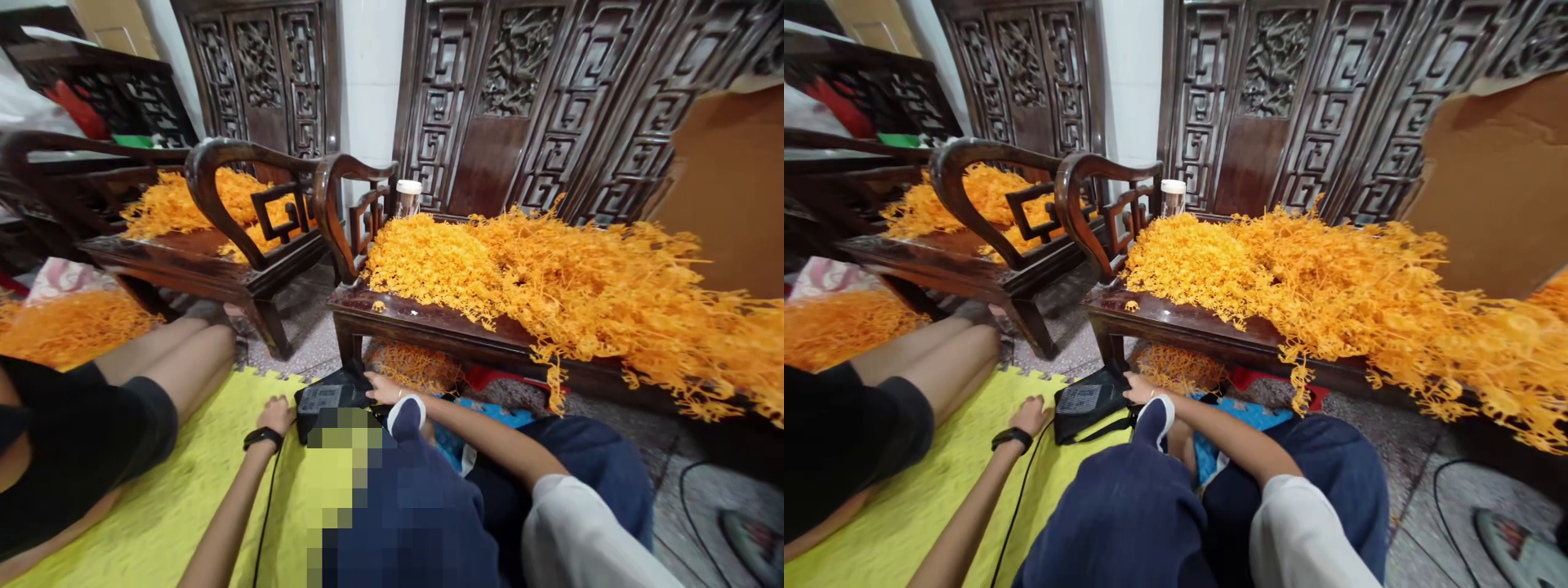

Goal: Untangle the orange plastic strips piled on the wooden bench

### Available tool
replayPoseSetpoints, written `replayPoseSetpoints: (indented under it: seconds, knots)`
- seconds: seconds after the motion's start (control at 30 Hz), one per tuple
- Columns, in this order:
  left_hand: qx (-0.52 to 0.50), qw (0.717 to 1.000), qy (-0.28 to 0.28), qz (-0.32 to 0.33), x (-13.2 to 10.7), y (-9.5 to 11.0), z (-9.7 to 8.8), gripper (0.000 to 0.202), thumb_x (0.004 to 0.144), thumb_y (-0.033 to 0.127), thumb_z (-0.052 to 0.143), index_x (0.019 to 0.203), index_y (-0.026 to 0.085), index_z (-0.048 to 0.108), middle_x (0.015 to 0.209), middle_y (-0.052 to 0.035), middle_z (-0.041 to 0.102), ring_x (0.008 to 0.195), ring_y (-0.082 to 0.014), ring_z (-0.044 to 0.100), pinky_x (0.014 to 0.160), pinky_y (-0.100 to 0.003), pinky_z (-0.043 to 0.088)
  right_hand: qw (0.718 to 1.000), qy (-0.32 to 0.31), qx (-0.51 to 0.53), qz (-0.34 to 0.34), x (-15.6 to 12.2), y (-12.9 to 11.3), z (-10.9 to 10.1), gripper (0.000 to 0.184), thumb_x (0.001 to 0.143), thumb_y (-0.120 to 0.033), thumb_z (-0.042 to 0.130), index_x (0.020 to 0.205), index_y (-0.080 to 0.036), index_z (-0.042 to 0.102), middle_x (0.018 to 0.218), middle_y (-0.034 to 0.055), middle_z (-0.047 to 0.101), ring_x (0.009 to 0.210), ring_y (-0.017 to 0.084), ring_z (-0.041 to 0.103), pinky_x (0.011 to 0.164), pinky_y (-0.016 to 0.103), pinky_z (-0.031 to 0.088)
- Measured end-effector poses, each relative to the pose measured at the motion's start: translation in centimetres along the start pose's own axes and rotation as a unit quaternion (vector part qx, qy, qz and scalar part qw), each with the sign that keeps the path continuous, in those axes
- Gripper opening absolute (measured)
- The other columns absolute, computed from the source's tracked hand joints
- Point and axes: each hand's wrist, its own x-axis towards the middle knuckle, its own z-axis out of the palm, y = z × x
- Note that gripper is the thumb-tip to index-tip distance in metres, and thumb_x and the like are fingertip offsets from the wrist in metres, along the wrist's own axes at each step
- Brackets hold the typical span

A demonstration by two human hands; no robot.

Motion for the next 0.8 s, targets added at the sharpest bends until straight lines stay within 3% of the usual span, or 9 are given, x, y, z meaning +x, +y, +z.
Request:
replayPoseSetpoints:
  seconds: [0.1,0.2,0.23,0.37,0.53,0.67,0.8]
  knots:
    - [0.031,0.991,-0.009,0.127,-0.3,3.8,0.3,0.019,0.082,0.024,0.043,0.088,0.012,0.056,0.096,-0.0120,0.058,0.099,-0.0236,0.052,0.085,-0.034,0.038,0.996,-0.077,-0.047,0.025,-2.3,1.1,-3.3,0.014,0.084,-0.022,0.055,0.089,-0.010,0.057,0.084,0.0026,0.058,0.072,0.011,0.057,0.066,0.027,0.049]
    - [0.037,0.963,-0.056,0.261,-0.9,8.6,2.8,0.035,0.073,0.034,0.058,0.104,0.016,0.054,0.112,-0.0105,0.054,0.108,-0.0218,0.047,0.093,-0.031,0.034,0.985,-0.126,-0.094,0.066,-4.6,3.1,-6.3,0.014,0.084,-0.023,0.055,0.081,-0.009,0.058,0.075,0.0004,0.058,0.063,0.009,0.056,0.058,0.023,0.048]
    - [0.040,0.953,-0.069,0.294,-1.1,10.1,4.0,0.040,0.070,0.033,0.062,0.106,0.017,0.054,0.117,-0.0103,0.052,0.112,-0.0224,0.044,0.096,-0.032,0.032,0.983,-0.129,-0.109,0.079,-5.2,3.8,-7.1,0.014,0.084,-0.023,0.055,0.082,-0.009,0.058,0.075,0.0005,0.058,0.062,0.009,0.055,0.057,0.023,0.048]
    - [0.059,0.926,-0.112,0.357,-1.1,14.1,8.7,0.023,0.080,0.023,0.053,0.100,0.013,0.057,0.112,-0.0090,0.055,0.110,-0.0205,0.046,0.097,-0.040,0.032,0.978,-0.083,-0.162,0.104,-7.2,6.4,-8.2,0.016,0.085,-0.024,0.054,0.092,-0.011,0.057,0.088,0.0036,0.058,0.074,0.012,0.057,0.065,0.027,0.050]
    - [0.091,0.925,-0.116,0.351,-0.3,15.1,11.1,0.020,0.085,0.024,0.047,0.099,0.016,0.058,0.113,-0.0086,0.054,0.110,-0.0198,0.047,0.097,-0.044,0.031,0.965,-0.026,-0.227,0.132,-8.4,8.5,-9.0,0.016,0.085,-0.025,0.054,0.097,-0.014,0.056,0.096,0.0048,0.057,0.084,0.015,0.057,0.071,0.029,0.049]
    - [0.097,0.927,-0.105,0.347,0.0,14.7,10.8,0.019,0.085,0.025,0.047,0.096,0.015,0.059,0.112,-0.0083,0.054,0.108,-0.0190,0.047,0.097,-0.043,0.033,0.959,-0.038,-0.248,0.135,-8.2,8.9,-11.1,0.017,0.085,-0.027,0.054,0.090,-0.011,0.057,0.085,0.0024,0.058,0.073,0.012,0.057,0.064,0.026,0.049]
    - [0.085,0.933,-0.084,0.340,-0.1,14.5,9.9,0.022,0.084,0.027,0.050,0.099,0.013,0.058,0.111,-0.0077,0.055,0.106,-0.0203,0.049,0.093,-0.043,0.035,0.960,-0.007,-0.262,0.100,-7.5,7.4,-13.1,0.017,0.086,-0.026,0.051,0.091,-0.011,0.057,0.086,0.0031,0.058,0.073,0.012,0.056,0.065,0.027,0.049]
